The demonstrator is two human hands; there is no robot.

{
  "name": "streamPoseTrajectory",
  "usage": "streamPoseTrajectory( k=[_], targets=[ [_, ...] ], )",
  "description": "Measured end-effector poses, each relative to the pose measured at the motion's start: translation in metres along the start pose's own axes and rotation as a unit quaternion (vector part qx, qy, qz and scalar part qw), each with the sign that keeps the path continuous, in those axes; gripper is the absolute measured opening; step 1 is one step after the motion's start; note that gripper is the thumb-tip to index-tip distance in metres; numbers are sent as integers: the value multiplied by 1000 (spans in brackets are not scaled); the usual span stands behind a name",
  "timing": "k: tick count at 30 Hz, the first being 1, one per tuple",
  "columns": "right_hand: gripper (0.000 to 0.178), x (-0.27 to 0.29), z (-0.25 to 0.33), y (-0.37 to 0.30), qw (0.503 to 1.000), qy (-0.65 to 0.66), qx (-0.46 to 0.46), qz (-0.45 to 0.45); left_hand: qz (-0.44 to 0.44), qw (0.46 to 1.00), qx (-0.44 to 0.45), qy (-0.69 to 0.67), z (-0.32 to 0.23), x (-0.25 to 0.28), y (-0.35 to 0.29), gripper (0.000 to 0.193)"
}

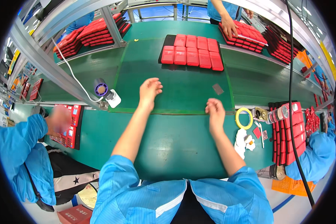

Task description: The person assembles small red electronic devices by hand on an assembly line, fitting keypad components into electronic device casings.

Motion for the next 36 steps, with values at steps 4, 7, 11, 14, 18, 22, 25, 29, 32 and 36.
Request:
streamPoseTrajectory(
  k=[4, 7, 11, 14, 18, 22, 25, 29, 32, 36],
  targets=[
    [18, 41, 36, 108, 990, -114, 16, -85, -31, 997, 59, 42, 27, 10, 88, 32],
    [22, 83, 26, 191, 964, -225, 15, -139, -42, 984, 35, 168, 39, -3, 141, 34],
    [30, 89, 10, 251, 962, -215, -90, -140, -28, 973, 18, 230, 52, -19, 181, 33],
    [25, 101, 2, 274, 958, -202, -137, -153, -4, 965, 19, 261, 59, -33, 198, 24],
    [23, 46, 14, 291, 874, -468, -4, -132, -31, 879, -29, 475, 50, 23, 229, 29],
    [25, 91, 19, 283, 855, -485, -45, -180, 25, 834, -66, 548, 38, -38, 200, 27],
    [26, 84, 19, 272, 838, -524, -41, -148, 55, 827, -23, 559, 33, -12, 188, 24],
    [24, 80, 29, 197, 827, -556, 2, -85, 66, 850, -56, 520, 13, 11, 110, 21],
    [24, 85, 29, 126, 853, -518, 33, -61, 47, 871, -79, 483, 1, 41, 41, 21],
    [17, 88, 28, 30, 877, -480, 3, -25, 25, 889, -45, 456, -13, 84, -63, 20]
  ],
)
Point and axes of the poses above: each hand's wrist, its own y-axis towards the middle knuckle, its own x-axis out of the back of the hand, z = x × y, the point moved 8 cm from there along y, towards the middle knuckle, and after that the axes turned 11 degrees about -x, right-handed, at the moved point
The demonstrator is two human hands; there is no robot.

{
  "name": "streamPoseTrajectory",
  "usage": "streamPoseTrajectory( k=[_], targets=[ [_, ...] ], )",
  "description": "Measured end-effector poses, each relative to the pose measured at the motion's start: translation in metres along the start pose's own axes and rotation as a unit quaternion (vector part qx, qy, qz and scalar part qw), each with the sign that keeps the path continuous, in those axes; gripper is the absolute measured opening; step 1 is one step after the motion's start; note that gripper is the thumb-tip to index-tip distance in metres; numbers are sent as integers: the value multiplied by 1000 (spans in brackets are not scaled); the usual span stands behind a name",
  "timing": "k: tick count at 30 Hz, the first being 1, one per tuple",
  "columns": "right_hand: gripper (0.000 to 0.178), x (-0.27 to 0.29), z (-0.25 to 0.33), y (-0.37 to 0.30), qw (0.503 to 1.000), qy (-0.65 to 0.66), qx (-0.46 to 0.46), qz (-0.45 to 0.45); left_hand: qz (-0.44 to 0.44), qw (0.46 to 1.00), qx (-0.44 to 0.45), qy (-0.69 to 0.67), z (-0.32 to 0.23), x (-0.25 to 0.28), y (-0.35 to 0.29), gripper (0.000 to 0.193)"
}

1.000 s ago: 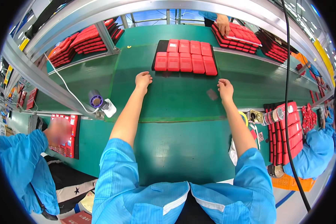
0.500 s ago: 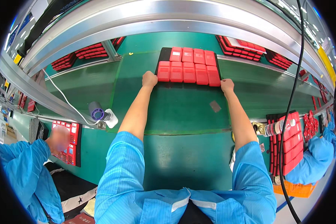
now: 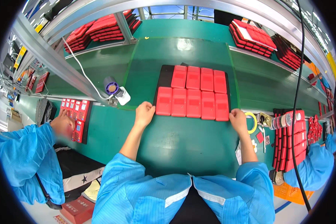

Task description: The person assembles small red electronic devices by hand on an assembly line, fitting keypad components into electronic device casings.

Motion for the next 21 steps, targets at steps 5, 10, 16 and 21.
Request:
streamPoseTrajectory(
  k=[5, 10, 16, 21],
  targets=[
    [16, -6, -38, -91, 997, 40, -52, 51, -1, 995, 78, -60, 18, 15, -109, 16],
    [16, 1, -52, -152, 993, 31, -68, 87, 30, 992, 110, -61, 12, 33, -183, 14],
    [18, 21, -31, -175, 993, -45, 10, 113, 80, 994, 76, 6, -3, 44, -207, 14],
    [20, 30, 30, -149, 995, 12, 53, 84, -22, 999, -39, 30, -55, 52, -175, 25]
  ],
)
Point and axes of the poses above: each hand's wrist, its own y-axis towards the middle knuckle, its own x-axis out of the back of the hand, z = x × y, the point moved 8 cm from there along y, towards the middle knuckle, and after that the axes turned 11 degrees about -x, right-handed, at the moved point
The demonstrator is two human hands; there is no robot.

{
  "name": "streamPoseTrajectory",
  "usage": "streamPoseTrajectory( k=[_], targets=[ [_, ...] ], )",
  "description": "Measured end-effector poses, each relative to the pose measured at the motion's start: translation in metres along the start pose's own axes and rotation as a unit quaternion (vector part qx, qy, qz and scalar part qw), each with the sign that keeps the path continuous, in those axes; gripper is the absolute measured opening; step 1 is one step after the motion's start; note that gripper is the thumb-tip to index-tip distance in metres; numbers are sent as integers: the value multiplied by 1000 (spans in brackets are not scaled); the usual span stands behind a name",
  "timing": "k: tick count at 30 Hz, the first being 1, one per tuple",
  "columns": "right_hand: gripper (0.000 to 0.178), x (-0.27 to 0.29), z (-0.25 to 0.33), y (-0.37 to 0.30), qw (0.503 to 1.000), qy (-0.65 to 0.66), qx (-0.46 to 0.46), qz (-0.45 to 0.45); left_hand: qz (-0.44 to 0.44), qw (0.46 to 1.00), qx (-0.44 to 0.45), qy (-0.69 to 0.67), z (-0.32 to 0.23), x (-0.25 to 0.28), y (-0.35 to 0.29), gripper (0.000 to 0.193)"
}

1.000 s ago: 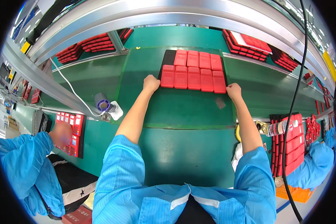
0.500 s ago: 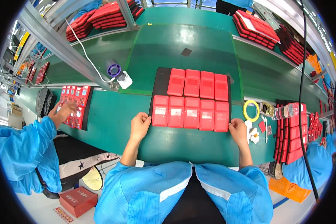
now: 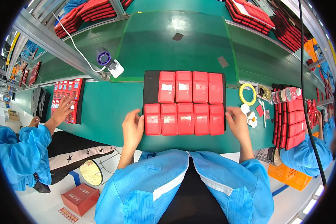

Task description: The person assembles small red electronic devices by hand on an assembly line, fitting keypad components into electronic device casings.

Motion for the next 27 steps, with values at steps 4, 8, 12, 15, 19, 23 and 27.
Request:
streamPoseTrajectory(
  k=[4, 8, 12, 15, 19, 23, 27],
  targets=[
    [20, -25, 66, 39, 988, 30, 151, -10, -13, 995, -95, -1, -44, -37, 35, 52],
    [28, -67, 122, 75, 967, 17, 256, -13, 17, 985, -125, 114, -64, -71, 61, 82],
    [37, -117, 154, 103, 952, -24, 306, 0, 31, 987, -84, 130, -55, -85, 64, 93],
    [39, -156, 154, 121, 952, -98, 285, 47, 41, 989, -72, 125, -52, -88, 68, 98],
    [39, -166, 163, 116, 952, -89, 288, 56, 35, 995, -59, 66, -51, -88, 68, 101],
    [39, -164, 159, 119, 961, -94, 250, 71, 10, 998, -61, 34, -59, -86, 66, 100],
    [39, -131, 163, 114, 966, 73, 236, 79, -77, 989, -120, 30, -68, -71, 64, 100]
  ],
)
Point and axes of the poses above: each hand's wrist, its own y-axis towards the middle knuckle, its own x-axis out of the back of the hand, z = x × y, the point moved 8 cm from there along y, towards the middle knuckle, and after that the axes turned 11 degrees about -x, right-handed, at the moved point
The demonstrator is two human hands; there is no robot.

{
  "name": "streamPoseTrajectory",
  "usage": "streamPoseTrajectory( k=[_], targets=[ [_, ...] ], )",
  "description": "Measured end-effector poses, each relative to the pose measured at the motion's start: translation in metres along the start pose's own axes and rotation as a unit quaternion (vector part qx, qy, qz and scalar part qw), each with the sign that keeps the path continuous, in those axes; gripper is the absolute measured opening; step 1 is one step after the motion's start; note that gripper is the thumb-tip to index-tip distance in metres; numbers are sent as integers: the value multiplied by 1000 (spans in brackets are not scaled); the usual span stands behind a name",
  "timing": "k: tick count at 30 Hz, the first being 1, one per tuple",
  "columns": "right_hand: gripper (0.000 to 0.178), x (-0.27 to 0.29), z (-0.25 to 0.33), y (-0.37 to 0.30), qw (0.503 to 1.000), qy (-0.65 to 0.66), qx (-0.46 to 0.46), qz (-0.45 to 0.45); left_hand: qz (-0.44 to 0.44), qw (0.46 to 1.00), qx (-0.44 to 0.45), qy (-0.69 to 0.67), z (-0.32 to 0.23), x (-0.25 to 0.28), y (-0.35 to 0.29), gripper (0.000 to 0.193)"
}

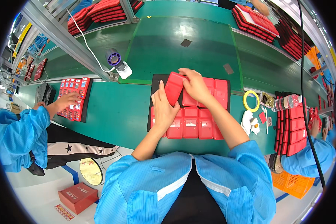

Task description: The person assembles small red electronic devices by hand on an assembly line, fitting keypad components into electronic device casings.

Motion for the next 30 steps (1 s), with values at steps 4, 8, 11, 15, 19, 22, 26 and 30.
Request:
streamPoseTrajectory(
  k=[4, 8, 11, 15, 19, 22, 26, 30],
  targets=[
    [39, 35, 8, -28, 975, 214, -55, -9, -82, 990, -113, 0, -19, 30, 2, 104],
    [39, 53, 23, -60, 935, 349, -58, -19, -121, 969, -217, -5, -41, 48, -6, 105],
    [39, 59, 25, -75, 911, 406, -64, -28, -134, 957, -256, -23, -50, 55, -11, 110],
    [38, 67, 34, -89, 903, 426, -32, -44, -146, 948, -278, -51, -55, 59, -16, 113],
    [37, 71, 43, -96, 907, 418, -15, -49, -141, 946, -238, -170, -48, 58, -18, 112],
    [35, 73, 50, -97, 915, 400, 15, -54, -127, 922, -134, -341, -47, 55, -16, 109],
    [33, 76, 55, -92, 950, 302, -3, -83, -26, 755, 132, -642, -30, 21, -19, 88],
    [34, 71, 47, -81, 957, 278, -51, -57, 83, 595, 216, -770, -37, 0, -37, 71]
  ],
)
Point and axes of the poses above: each hand's wrist, its own y-axis towards the middle knuckle, its own x-axis out of the back of the hand, z = x × y, the point moved 8 cm from there along y, towards the middle knuckle, and after that the axes turned 11 degrees about -x, right-handed, at the moved point
